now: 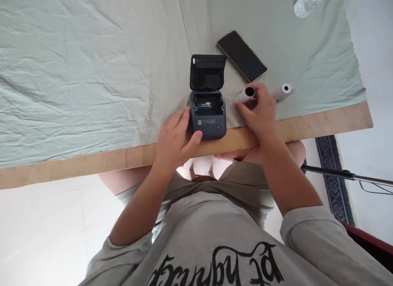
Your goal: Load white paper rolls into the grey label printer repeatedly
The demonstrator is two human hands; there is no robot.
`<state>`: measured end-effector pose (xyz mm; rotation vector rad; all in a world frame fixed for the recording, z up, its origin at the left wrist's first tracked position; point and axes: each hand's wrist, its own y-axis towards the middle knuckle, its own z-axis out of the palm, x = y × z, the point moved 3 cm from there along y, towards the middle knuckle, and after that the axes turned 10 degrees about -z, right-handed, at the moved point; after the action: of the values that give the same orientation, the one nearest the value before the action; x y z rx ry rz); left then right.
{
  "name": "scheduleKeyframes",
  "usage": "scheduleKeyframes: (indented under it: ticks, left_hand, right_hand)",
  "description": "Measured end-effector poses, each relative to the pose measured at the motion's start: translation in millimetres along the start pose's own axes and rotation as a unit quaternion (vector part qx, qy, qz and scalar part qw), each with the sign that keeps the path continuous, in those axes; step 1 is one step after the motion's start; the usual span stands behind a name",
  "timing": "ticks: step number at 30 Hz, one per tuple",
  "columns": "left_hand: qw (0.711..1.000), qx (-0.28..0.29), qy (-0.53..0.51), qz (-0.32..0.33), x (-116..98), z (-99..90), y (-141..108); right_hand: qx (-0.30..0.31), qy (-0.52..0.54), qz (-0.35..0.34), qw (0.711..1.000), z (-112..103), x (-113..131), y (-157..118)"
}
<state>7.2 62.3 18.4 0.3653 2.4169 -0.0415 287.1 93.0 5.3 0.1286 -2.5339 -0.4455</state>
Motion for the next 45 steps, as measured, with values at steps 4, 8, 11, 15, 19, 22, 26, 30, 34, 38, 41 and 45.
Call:
scheduleKeyframes:
  ticks: [4, 8, 11, 15, 19, 22, 26, 30, 34, 38, 41, 45]
  left_hand:
    - [1.0, 0.005, 0.002, 0.001, 0, 0.2, 0]
    - [1.0, 0.009, -0.003, 0.003, 1, -0.1, 0]
    - [1.0, 0.01, -0.006, -0.002, 2, -0.5, 0]
    - [1.0, 0.014, -0.008, -0.003, 2, -0.4, 0]
    - [1.0, 0.013, -0.004, -0.005, 1, -0.7, 0]
    - [1.0, 0.011, -0.001, -0.007, 1, -1.0, 1]
    - [1.0, 0.008, -0.001, -0.002, 1, -0.8, 1]
    - [1.0, 0.007, 0.002, -0.004, 1, -0.2, 1]
    - [1.0, 0.012, 0.006, -0.017, 0, -0.4, 0]
    - [0.999, 0.023, 0.004, -0.025, -1, -0.5, 0]
    - [0.999, 0.024, 0.009, -0.036, -2, 0.2, 0]
    - [0.999, 0.017, 0.021, -0.042, -4, 0.8, 0]
  right_hand:
    - [-0.046, 0.007, -0.018, 0.999, -17, 6, -11]
    - [-0.17, -0.048, -0.002, 0.984, -54, 0, -14]
    - [-0.183, -0.056, 0.033, 0.981, -70, -19, -7]
    - [-0.108, 0.039, 0.07, 0.991, -65, -46, -1]
    - [-0.122, 0.082, 0.098, 0.984, -58, -53, -3]
    - [-0.132, 0.076, 0.113, 0.982, -57, -51, -4]
    - [-0.145, 0.11, 0.111, 0.977, -57, -54, -5]
    - [-0.187, 0.152, 0.086, 0.967, -56, -61, -5]
    - [-0.193, 0.181, 0.063, 0.962, -61, -59, -2]
    - [-0.193, 0.181, 0.018, 0.964, -71, -27, -1]
    - [-0.122, 0.157, -0.041, 0.979, -63, 18, -3]
    - [0.069, 0.138, -0.171, 0.973, -28, 79, 1]
